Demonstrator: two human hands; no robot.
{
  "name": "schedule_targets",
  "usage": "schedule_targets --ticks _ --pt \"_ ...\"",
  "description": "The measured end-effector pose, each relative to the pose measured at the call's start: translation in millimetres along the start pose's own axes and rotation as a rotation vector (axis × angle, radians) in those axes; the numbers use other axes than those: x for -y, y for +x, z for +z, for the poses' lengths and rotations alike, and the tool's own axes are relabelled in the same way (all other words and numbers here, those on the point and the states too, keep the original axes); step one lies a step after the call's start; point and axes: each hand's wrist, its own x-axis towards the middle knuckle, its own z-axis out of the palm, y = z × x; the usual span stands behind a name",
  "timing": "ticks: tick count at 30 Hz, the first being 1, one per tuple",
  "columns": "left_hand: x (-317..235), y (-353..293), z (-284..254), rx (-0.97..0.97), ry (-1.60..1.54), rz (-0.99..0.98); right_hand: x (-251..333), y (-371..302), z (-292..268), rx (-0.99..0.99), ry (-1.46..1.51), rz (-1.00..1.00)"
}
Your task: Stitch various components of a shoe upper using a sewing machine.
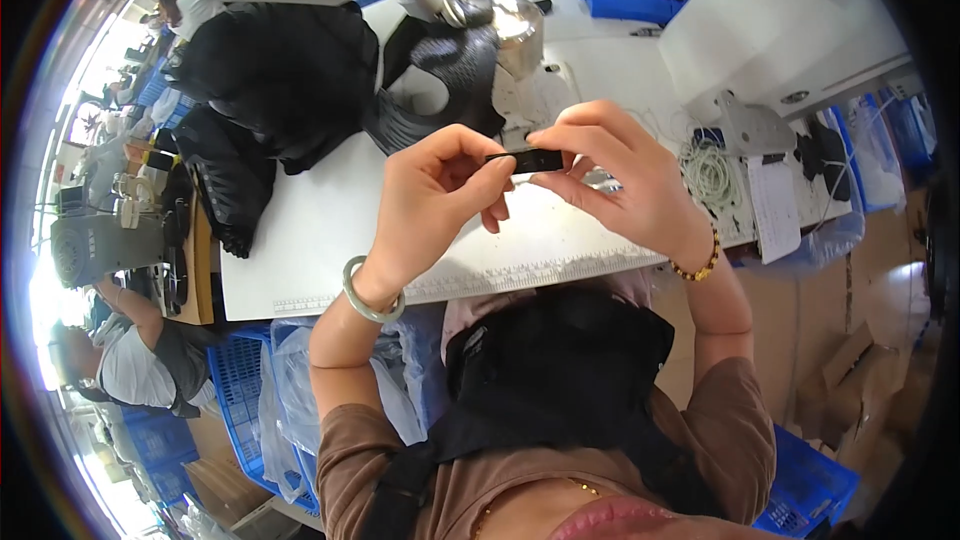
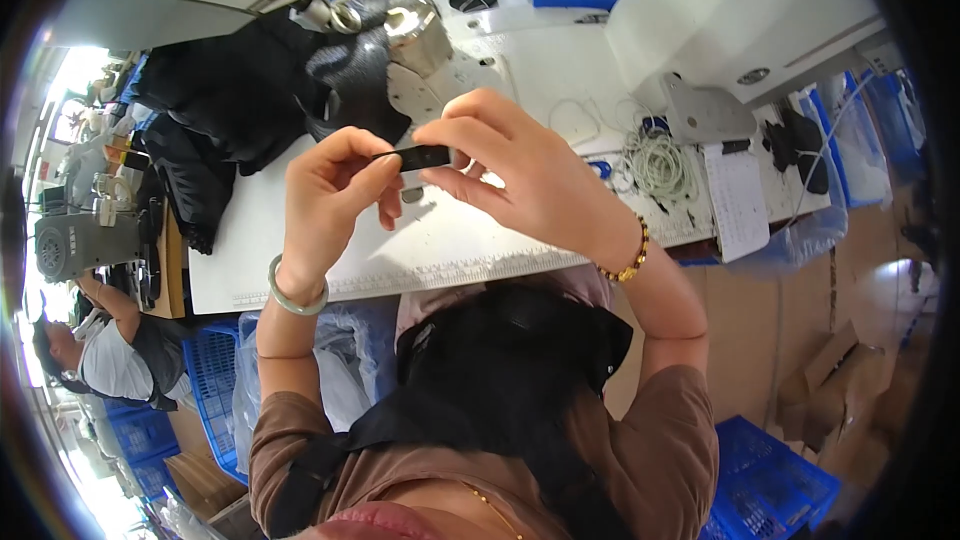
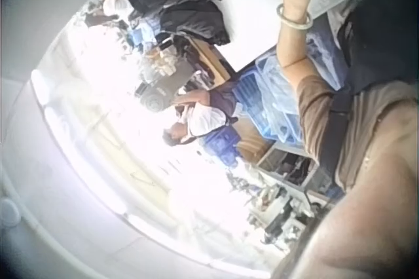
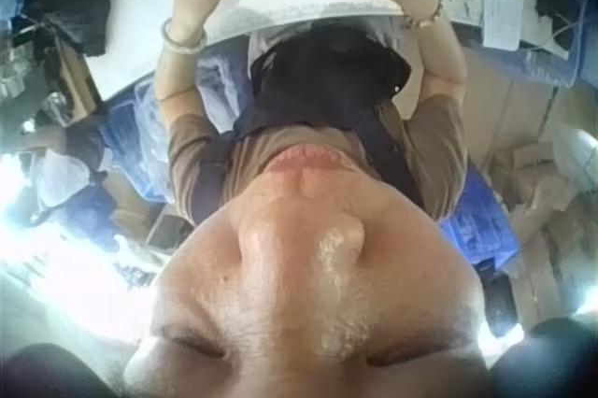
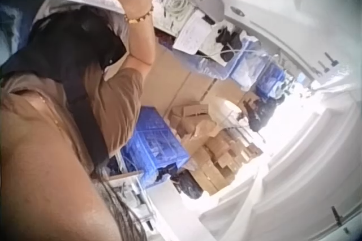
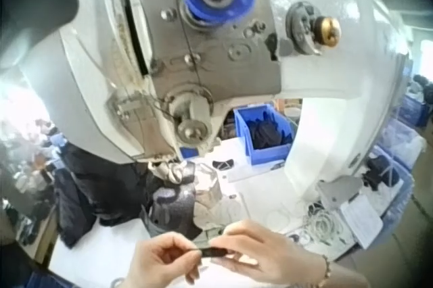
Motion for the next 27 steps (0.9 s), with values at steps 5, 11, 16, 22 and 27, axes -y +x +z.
schedule_targets --ticks 5,11,16,22,27 --pt "-29 7 -37 -0.281 -0.024 0.276 18 32 17 -0.051 0.534 0.401" --pt "-35 43 -49 -0.215 -0.063 0.248 1 52 36 -0.175 0.813 0.486" --pt "-18 48 -38 -0.241 0.034 0.153 -5 39 46 -0.208 0.619 0.388" --pt "-17 51 -36 -0.281 0.053 0.156 -17 34 53 -0.241 0.370 0.221" --pt "-23 53 -39 -0.247 0.133 0.102 -20 34 56 -0.287 0.067 0.070"
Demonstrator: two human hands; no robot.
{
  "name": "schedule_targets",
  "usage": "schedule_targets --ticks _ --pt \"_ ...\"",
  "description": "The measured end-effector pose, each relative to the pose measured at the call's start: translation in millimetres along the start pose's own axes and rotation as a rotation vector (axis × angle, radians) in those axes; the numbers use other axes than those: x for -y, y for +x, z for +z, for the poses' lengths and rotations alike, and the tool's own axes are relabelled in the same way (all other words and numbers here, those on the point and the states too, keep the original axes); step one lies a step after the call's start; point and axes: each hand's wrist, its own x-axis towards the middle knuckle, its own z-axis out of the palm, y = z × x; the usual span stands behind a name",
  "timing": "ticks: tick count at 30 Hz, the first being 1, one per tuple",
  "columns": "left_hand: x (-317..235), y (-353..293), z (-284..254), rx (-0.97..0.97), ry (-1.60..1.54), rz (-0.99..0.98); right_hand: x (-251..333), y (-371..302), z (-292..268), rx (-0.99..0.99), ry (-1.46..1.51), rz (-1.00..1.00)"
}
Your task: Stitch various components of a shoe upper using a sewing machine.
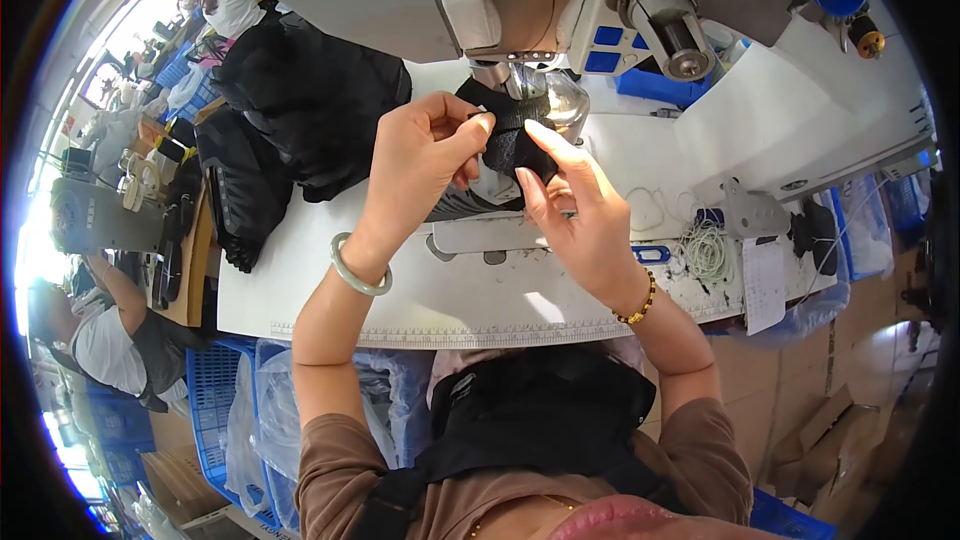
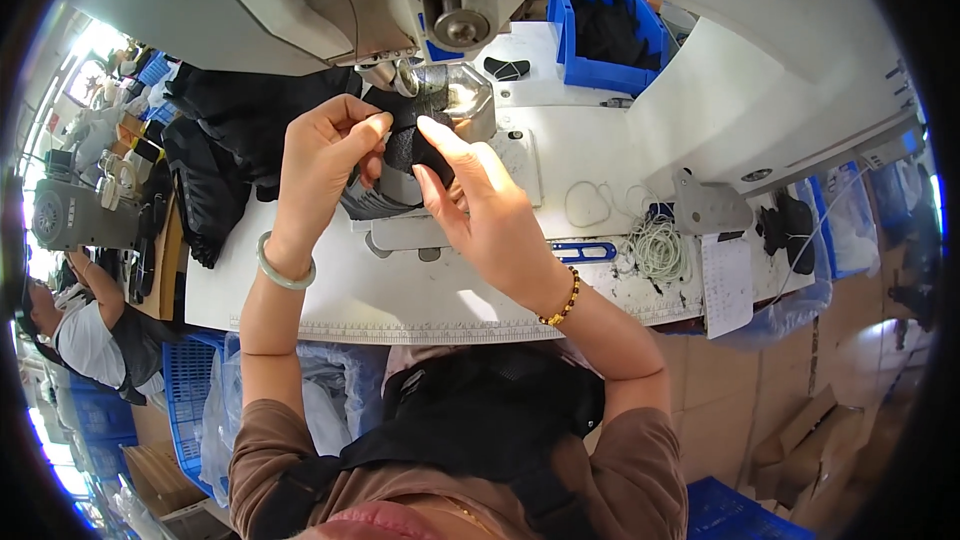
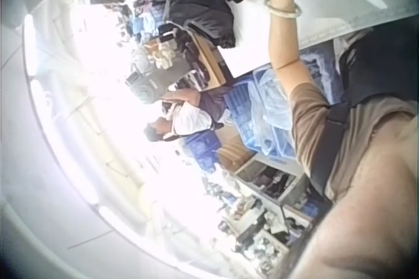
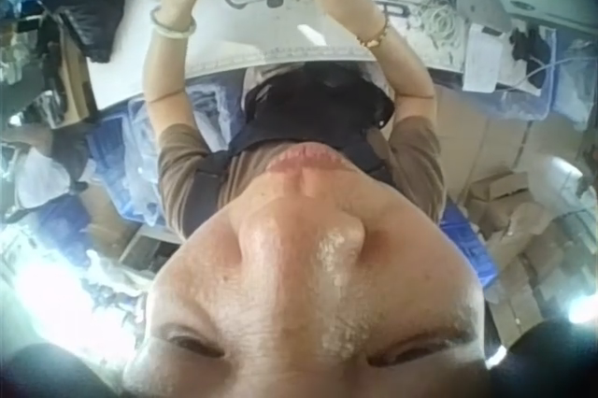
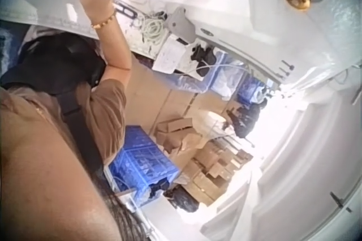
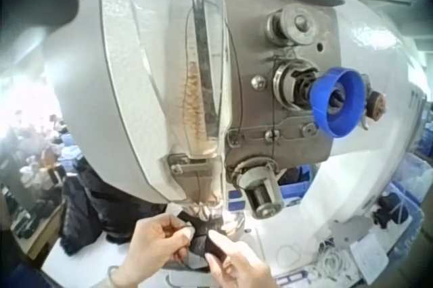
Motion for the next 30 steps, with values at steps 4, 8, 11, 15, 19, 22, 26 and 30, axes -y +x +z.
schedule_targets --ticks 4,8,11,15,19,22,26,30 --pt "-2 6 -3 0.020 0.139 0.023 3 0 -2 -0.003 -0.026 -0.024" --pt "0 8 -2 0.069 0.138 0.060 3 0 -2 -0.006 -0.041 -0.027" --pt "4 11 -3 0.101 0.022 0.041 3 0 -2 -0.006 -0.024 -0.022" --pt "1 14 -5 0.165 -0.098 -0.013 -1 -1 -2 -0.001 -0.008 -0.001" --pt "0 15 -4 0.171 -0.091 -0.020 -2 -1 -1 -0.016 0.007 -0.027" --pt "1 16 -4 0.170 -0.122 -0.029 -1 -1 -1 -0.013 0.001 -0.031" --pt "2 17 -5 0.173 -0.127 -0.028 2 0 -2 -0.004 -0.013 -0.020" --pt "1 19 -6 0.181 -0.157 -0.034 8 4 -4 -0.014 -0.048 -0.039"
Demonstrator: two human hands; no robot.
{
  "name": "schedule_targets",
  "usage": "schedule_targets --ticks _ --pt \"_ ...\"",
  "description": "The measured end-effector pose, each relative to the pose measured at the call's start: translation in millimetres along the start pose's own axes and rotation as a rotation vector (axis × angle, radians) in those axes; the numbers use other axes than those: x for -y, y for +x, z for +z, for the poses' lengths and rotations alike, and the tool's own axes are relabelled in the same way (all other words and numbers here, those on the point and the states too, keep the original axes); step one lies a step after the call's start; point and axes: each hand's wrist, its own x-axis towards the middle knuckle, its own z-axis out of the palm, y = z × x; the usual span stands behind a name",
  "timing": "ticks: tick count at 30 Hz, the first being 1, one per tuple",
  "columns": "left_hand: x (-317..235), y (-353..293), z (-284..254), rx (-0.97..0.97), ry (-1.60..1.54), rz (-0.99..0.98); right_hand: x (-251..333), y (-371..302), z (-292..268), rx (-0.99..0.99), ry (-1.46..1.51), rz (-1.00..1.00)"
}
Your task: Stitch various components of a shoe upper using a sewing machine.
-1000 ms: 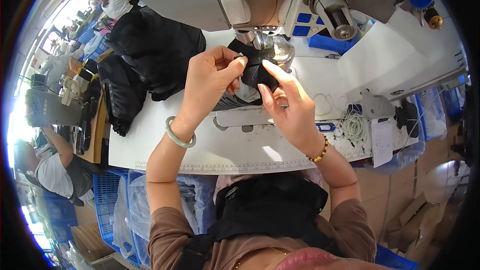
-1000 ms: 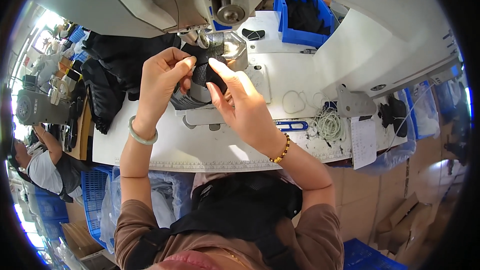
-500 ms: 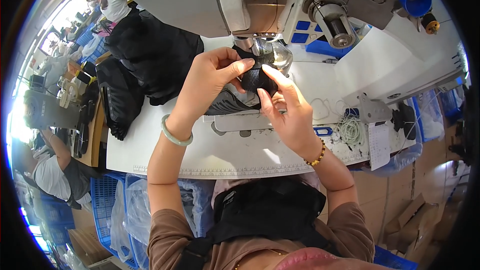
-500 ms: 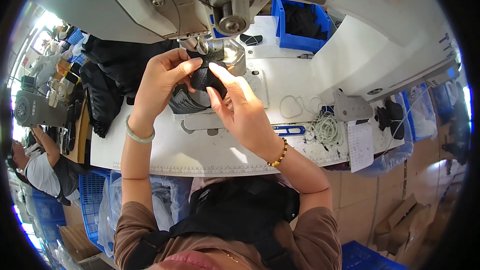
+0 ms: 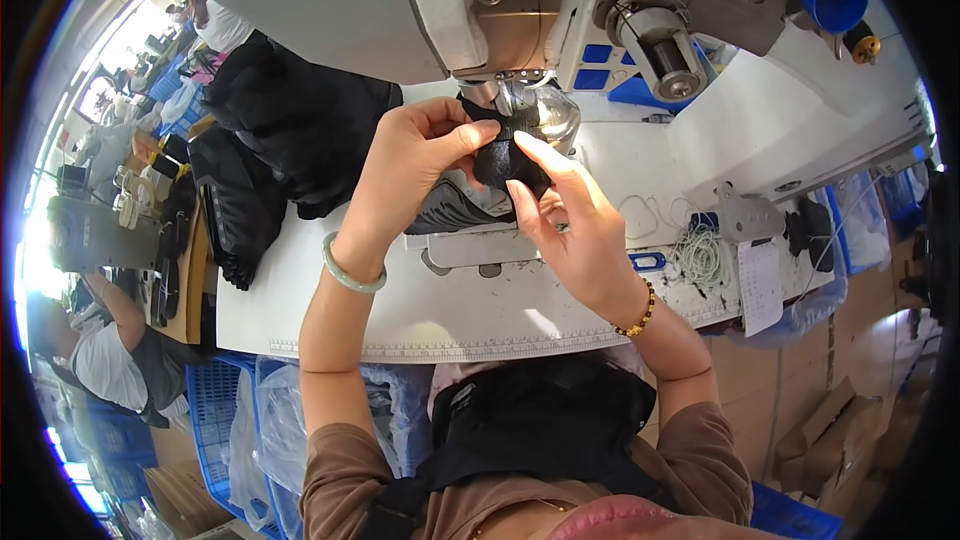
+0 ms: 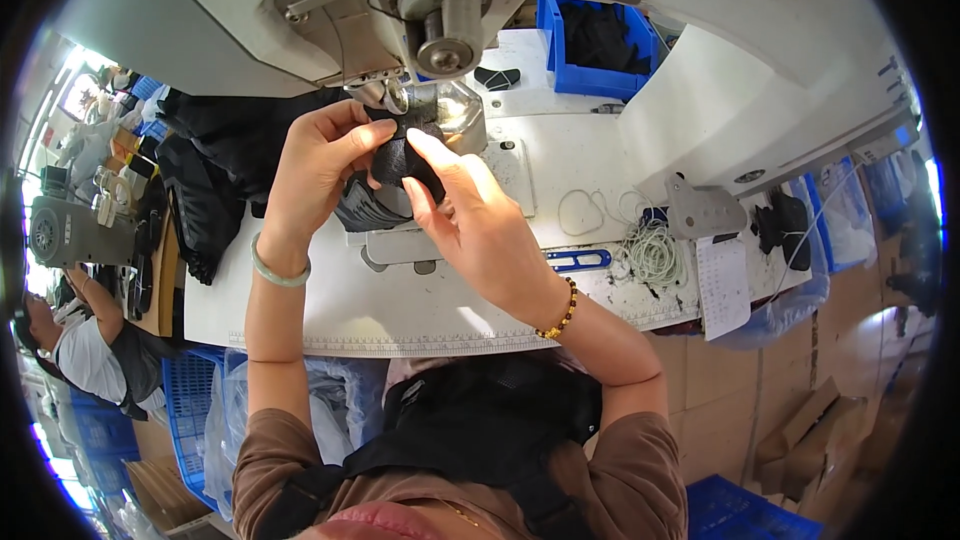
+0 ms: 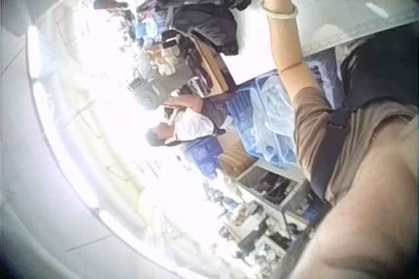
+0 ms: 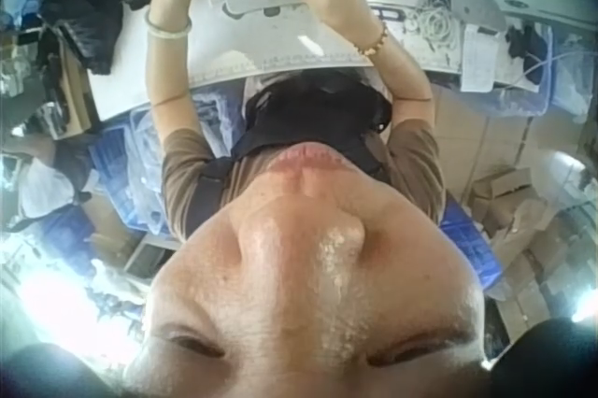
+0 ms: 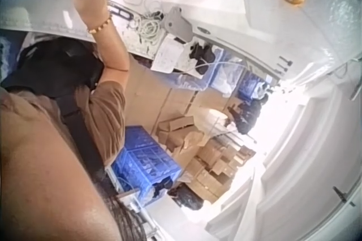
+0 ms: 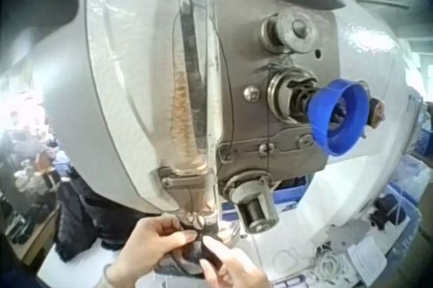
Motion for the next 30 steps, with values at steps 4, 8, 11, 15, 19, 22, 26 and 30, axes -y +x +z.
schedule_targets --ticks 4,8,11,15,19,22,26,30 --pt "-2 4 0 -0.003 -0.015 -0.015 3 5 -3 0.041 -0.052 0.035" --pt "-2 6 0 -0.017 -0.062 -0.035 6 7 -6 0.086 -0.092 0.074" --pt "-3 7 1 -0.022 -0.071 -0.030 10 13 -10 0.105 -0.179 0.069" --pt "1 8 -2 0.005 -0.071 -0.027 7 10 -9 0.097 -0.191 0.046" --pt "3 9 -4 0.006 -0.121 -0.044 6 10 -7 0.098 -0.197 0.072" --pt "6 9 -5 -0.009 -0.137 -0.038 3 10 -7 0.084 -0.193 0.013" --pt "9 12 -2 -0.045 -0.136 -0.013 -3 7 -9 0.062 0.329 0.337" --pt "11 15 -2 -0.074 -0.147 -0.008 0 11 -13 0.060 0.552 0.447"
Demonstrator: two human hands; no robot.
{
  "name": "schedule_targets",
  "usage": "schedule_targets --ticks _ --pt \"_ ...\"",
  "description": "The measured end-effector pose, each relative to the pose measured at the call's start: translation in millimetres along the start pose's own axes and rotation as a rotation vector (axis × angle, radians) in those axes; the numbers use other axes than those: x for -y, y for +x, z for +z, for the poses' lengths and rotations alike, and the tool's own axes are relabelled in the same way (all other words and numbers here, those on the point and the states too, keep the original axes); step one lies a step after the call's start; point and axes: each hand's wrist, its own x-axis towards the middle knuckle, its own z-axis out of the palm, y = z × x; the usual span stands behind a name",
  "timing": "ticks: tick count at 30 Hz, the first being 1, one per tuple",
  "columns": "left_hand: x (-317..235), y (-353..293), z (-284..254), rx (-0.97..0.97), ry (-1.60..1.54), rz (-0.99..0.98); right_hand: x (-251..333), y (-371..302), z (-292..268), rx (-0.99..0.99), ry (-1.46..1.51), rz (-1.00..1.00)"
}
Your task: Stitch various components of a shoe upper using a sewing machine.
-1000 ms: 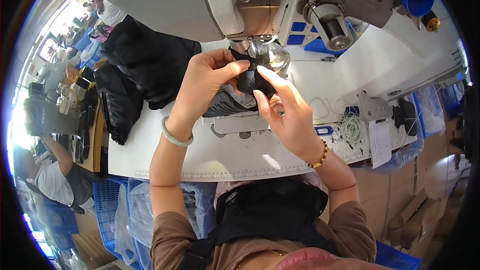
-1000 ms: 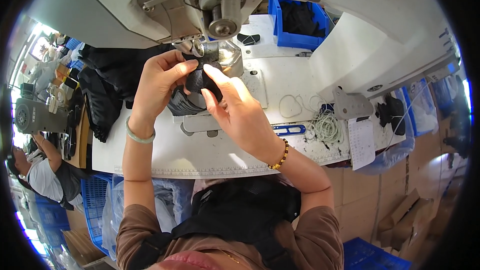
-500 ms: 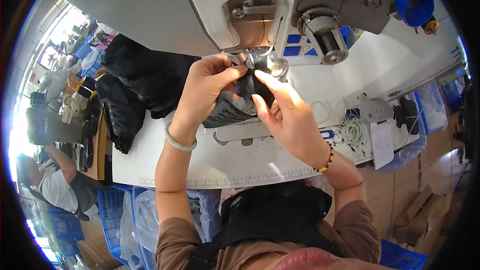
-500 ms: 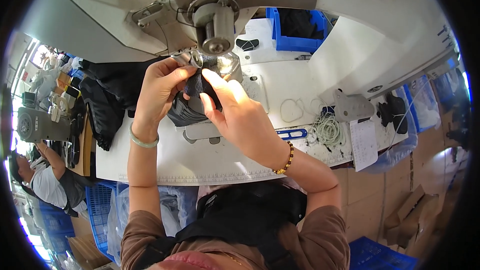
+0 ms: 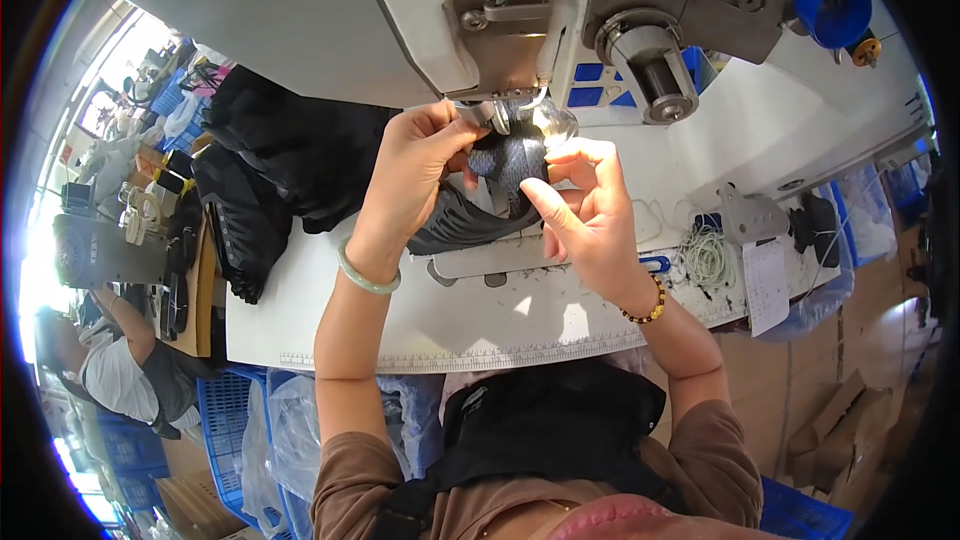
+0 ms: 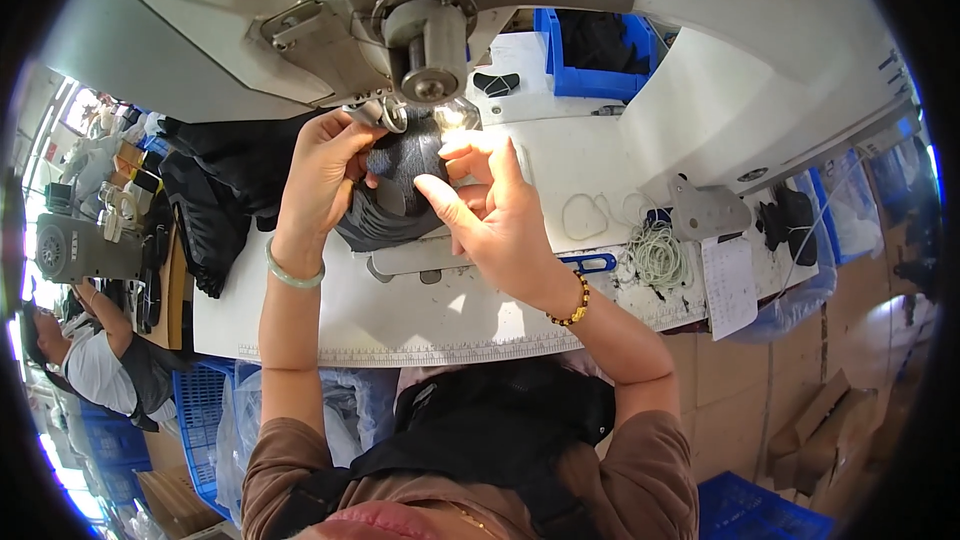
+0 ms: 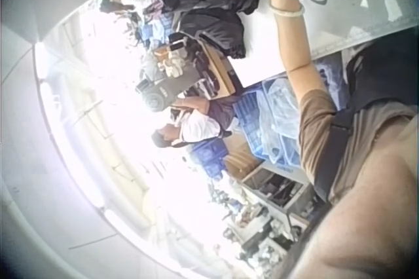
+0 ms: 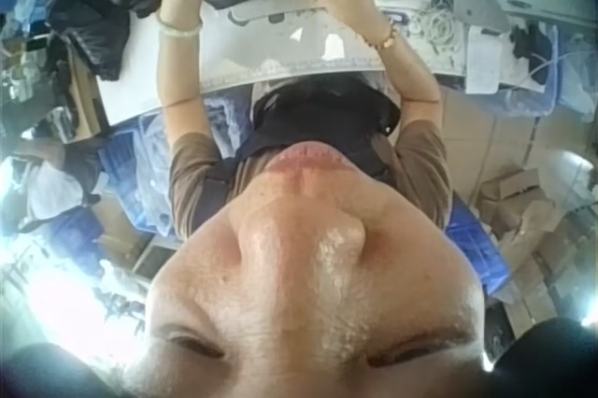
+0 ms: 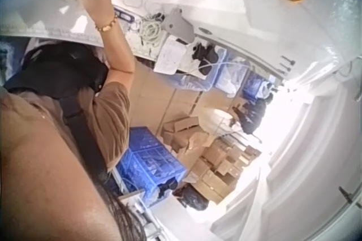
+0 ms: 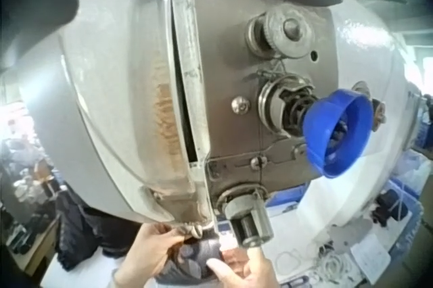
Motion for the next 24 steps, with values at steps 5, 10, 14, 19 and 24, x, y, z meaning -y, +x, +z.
schedule_targets --ticks 5,10,14,19,24 --pt "-11 0 14 -0.046 -0.060 -0.052 -1 -1 -1 -0.040 0.014 -0.039" --pt "-4 0 4 -0.005 -0.069 -0.023 -13 1 -3 -0.033 0.011 -0.151" --pt "-6 -4 -1 0.044 -0.012 -0.019 -18 -1 -10 0.044 -0.007 -0.207" --pt "-12 -7 0 0.079 0.058 -0.041 -14 -5 -14 0.124 -0.126 -0.209" --pt "-7 -2 -4 0.084 0.029 -0.034 -17 -3 -12 0.089 -0.135 -0.211"
